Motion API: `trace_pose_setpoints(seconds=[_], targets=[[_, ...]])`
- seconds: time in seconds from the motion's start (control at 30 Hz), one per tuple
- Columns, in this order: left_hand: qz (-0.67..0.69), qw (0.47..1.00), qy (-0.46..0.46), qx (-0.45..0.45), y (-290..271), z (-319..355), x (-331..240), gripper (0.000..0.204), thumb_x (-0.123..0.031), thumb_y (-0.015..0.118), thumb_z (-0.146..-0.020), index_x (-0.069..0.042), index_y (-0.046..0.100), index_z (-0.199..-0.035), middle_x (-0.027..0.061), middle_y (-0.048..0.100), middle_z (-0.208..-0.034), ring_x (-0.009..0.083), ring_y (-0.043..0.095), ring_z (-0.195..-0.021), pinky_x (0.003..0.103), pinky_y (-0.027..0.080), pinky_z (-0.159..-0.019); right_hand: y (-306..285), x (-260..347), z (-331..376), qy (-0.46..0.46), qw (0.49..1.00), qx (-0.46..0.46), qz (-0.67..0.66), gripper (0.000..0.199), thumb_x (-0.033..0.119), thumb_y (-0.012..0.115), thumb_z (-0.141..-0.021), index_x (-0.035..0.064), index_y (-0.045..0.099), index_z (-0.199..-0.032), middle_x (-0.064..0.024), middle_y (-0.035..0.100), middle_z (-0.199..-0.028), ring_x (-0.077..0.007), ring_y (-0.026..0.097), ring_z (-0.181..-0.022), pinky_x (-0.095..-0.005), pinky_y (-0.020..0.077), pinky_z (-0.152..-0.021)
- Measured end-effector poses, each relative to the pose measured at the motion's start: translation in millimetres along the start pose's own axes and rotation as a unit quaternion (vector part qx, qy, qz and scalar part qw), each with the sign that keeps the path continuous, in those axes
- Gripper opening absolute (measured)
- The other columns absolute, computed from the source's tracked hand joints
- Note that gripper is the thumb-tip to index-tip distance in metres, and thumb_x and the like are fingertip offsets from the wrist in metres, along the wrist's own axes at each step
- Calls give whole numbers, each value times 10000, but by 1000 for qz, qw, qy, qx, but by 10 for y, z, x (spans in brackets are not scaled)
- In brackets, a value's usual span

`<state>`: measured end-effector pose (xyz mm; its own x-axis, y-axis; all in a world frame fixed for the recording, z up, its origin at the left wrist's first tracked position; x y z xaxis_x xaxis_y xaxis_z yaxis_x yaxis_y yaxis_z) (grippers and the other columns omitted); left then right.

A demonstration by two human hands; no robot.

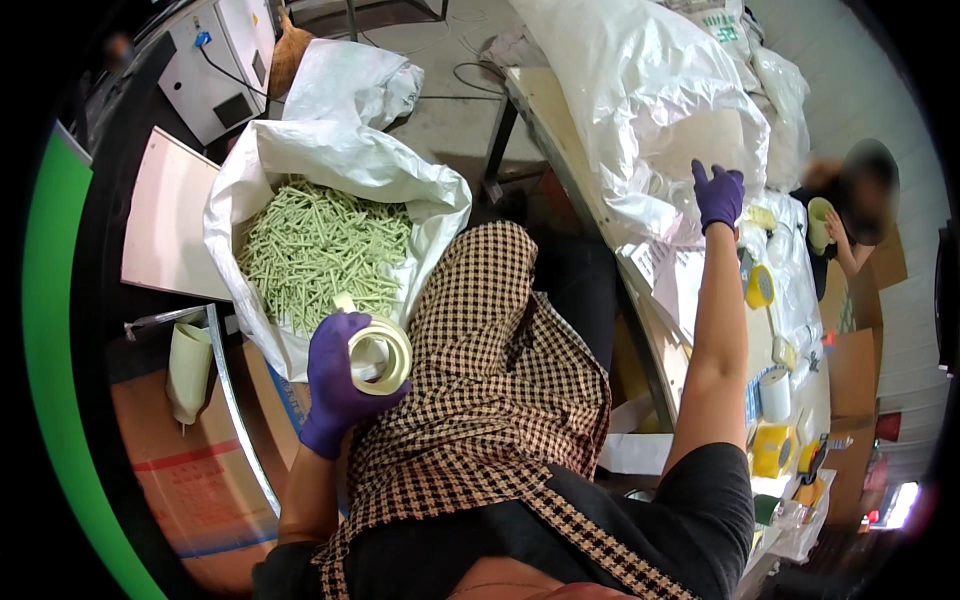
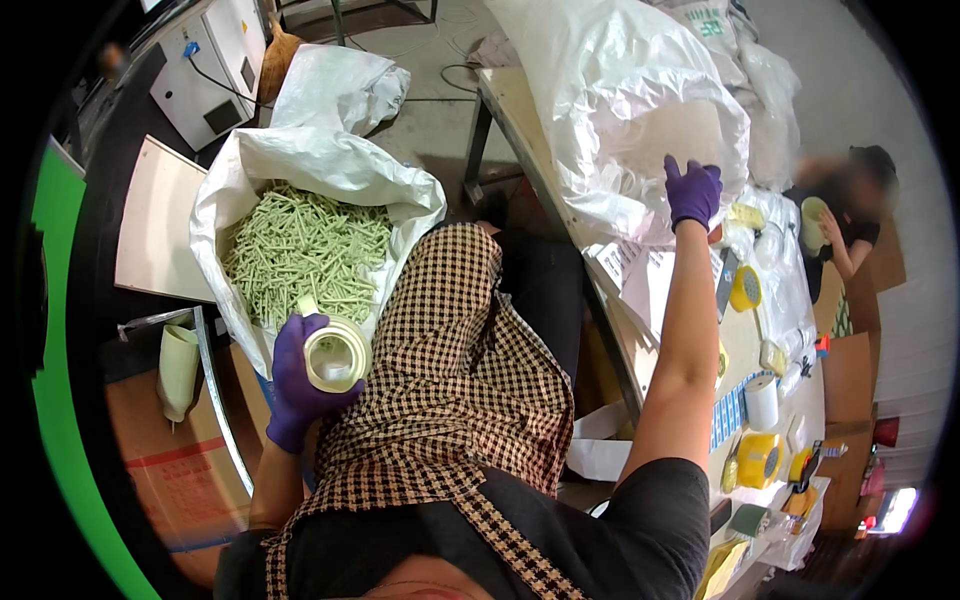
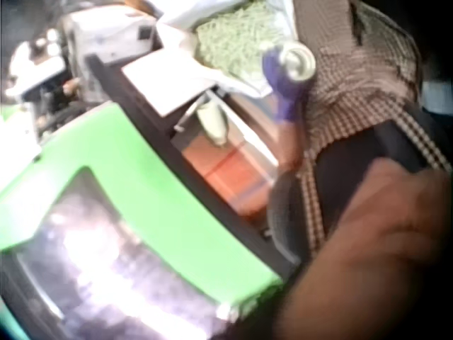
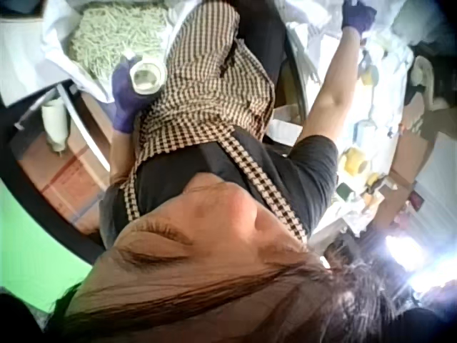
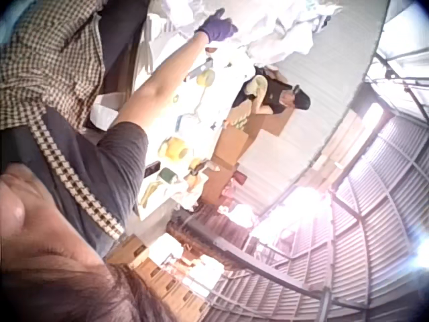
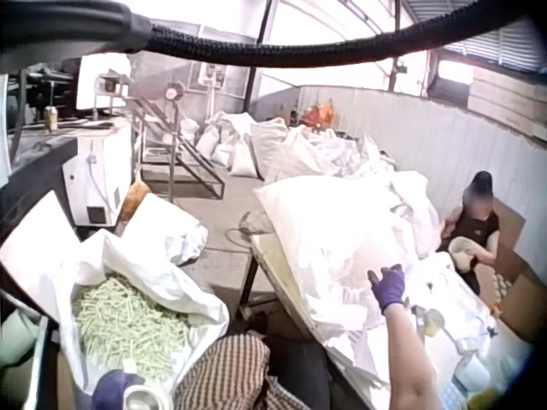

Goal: The person applies labels to a plastic bottle and places green items inside it.

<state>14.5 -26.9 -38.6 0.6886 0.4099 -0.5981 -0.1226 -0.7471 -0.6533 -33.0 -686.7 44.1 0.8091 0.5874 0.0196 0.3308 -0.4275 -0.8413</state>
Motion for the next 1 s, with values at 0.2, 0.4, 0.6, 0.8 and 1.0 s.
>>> trace_pose_setpoints(seconds=[0.2,0.4,0.6,0.8,1.0], targets=[[-22,999,25,-34,21,-29,-38,913,-419,943,-602,29,549,-1293,163,666,-1152,385,632,-1066,490,486,-981,62,-55,-233,-58,998,0,2,329,394,725,-851,79,808,-897,-165,682,-1107,-361,638,-1101,-485,537,-897],[37,997,-18,-69,-122,115,133,1211,-426,968,-623,111,329,-1500,175,668,-1217,364,641,-1125,474,478,-1008,-981,859,941,-144,889,24,-434,136,96,803,-848,-6,727,-893,-89,658,-898,-209,640,-896,-346,510,-796],[71,992,77,-66,-126,-162,-151,1288,-322,985,-618,94,224,-1570,194,664,-1230,357,652,-1130,488,475,-1020,-1745,2441,3182,-297,537,418,-669,307,60,799,-853,-30,749,-1142,-176,759,-1132,-251,740,-1034,-348,578,-935],[50,993,107,-21,-32,-316,-460,1107,-324,955,-574,51,405,-1458,164,696,-1209,384,656,-1106,486,463,-1049,-1977,2981,3654,-368,635,295,-612,184,3,678,-766,64,738,-929,-112,747,-967,-317,735,-820,-377,593,-711],[-6,987,151,-54,31,-338,-677,938,-312,903,-603,36,512,-1382,162,710,-1193,354,674,-1114,489,467,-1061,-1875,2956,3765,-371,720,247,-532,193,4,637,-764,85,720,-918,-81,722,-932,-308,704,-730,-393,563,-637]])
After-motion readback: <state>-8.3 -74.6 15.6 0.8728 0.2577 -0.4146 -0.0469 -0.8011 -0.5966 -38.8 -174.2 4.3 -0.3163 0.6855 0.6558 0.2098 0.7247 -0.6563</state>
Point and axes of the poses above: each hand's wrist, its own z-axis away from the middle knuckle, its own y-axis out of the palm, x = y × z, the point moved 9 cm from there along -z, towards the middle knuckle
